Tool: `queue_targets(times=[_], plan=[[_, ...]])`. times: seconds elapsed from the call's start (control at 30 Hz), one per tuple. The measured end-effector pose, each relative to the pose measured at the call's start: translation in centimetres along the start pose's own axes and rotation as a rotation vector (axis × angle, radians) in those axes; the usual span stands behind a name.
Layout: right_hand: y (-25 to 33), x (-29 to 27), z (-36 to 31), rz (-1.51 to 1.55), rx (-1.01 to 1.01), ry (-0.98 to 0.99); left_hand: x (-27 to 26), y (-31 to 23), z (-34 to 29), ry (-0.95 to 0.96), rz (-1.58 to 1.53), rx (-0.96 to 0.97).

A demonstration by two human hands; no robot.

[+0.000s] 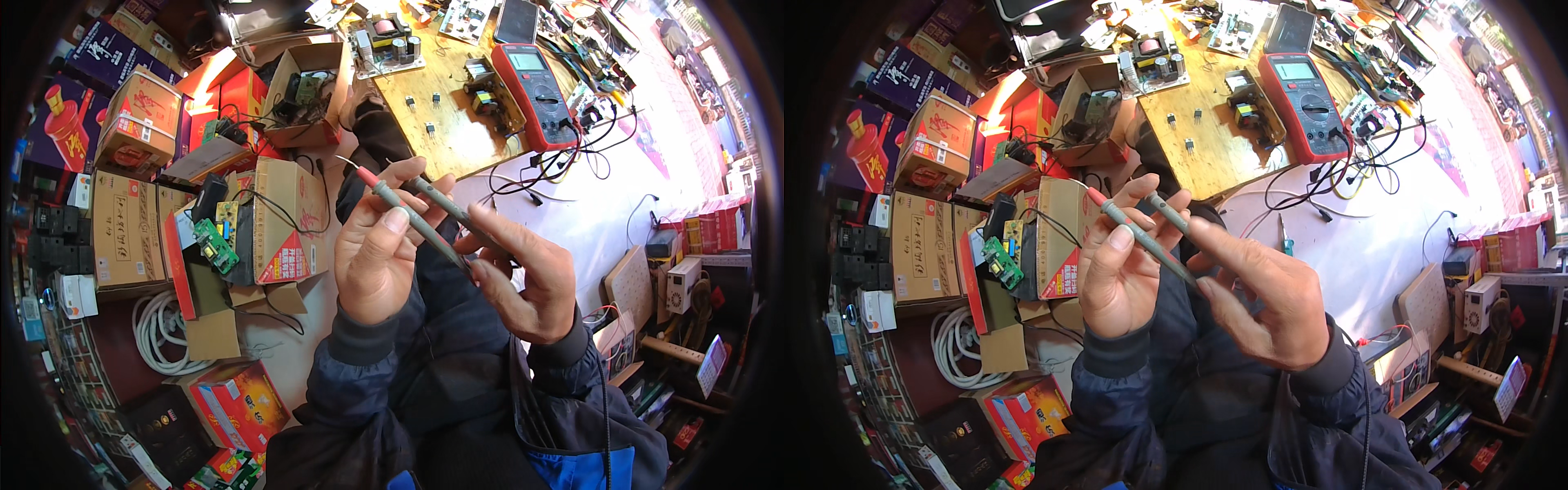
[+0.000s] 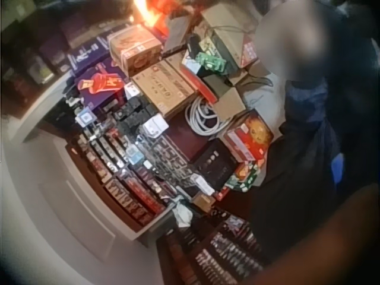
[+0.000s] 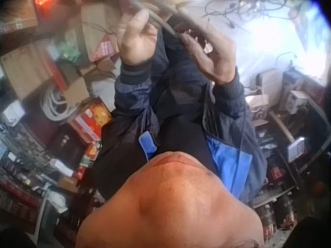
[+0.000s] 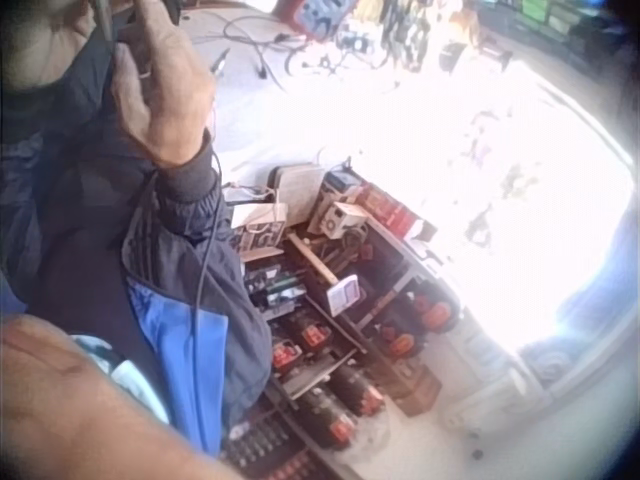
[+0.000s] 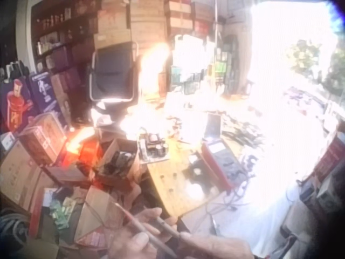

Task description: The person sits on the floor and uses a multimeter to test several small electronic components and a circuit board. They place probes on component leads and board pads, then set the multimeter down and pick up a green circuit board to continue testing.

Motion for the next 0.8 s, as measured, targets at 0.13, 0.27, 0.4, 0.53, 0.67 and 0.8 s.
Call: queue_targets(times=[0.13,0.27,0.4,0.53,0.67,0.8], plan=[[0.5,-1.5,0.1,0.048,-0.15,-0.237,-0.3,-0.4,-0.3,-0.065,0.023,0.059],[2.7,-1.5,0.0,-0.046,-0.421,-0.19,-2.7,-0.5,0.1,-0.354,0.204,-0.049],[3.0,1.7,0.5,-0.336,-0.434,-0.037,-0.3,1.9,-0.5,-0.133,-0.08,-0.184],[2.4,2.7,0.7,-0.41,-0.407,0.047,0.1,2.2,-1.2,-0.142,0.015,-0.15],[2.2,1.6,0.8,-0.28,-0.445,0.065,0.1,2.2,-1.3,-0.133,0.158,-0.166],[0.3,0.0,1.2,-0.228,-0.181,-0.161,0.7,1.6,-1.4,-0.037,0.102,-0.216]])
Point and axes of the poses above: each hand's wrist, its own z-axis towards the middle knuckle, its own x-axis out of the palm, y = z × x, the point moved 7 cm from there along z, towards the middle knuckle, and after that the axes turned 5 degrees about -z, right-handed, at the moved point
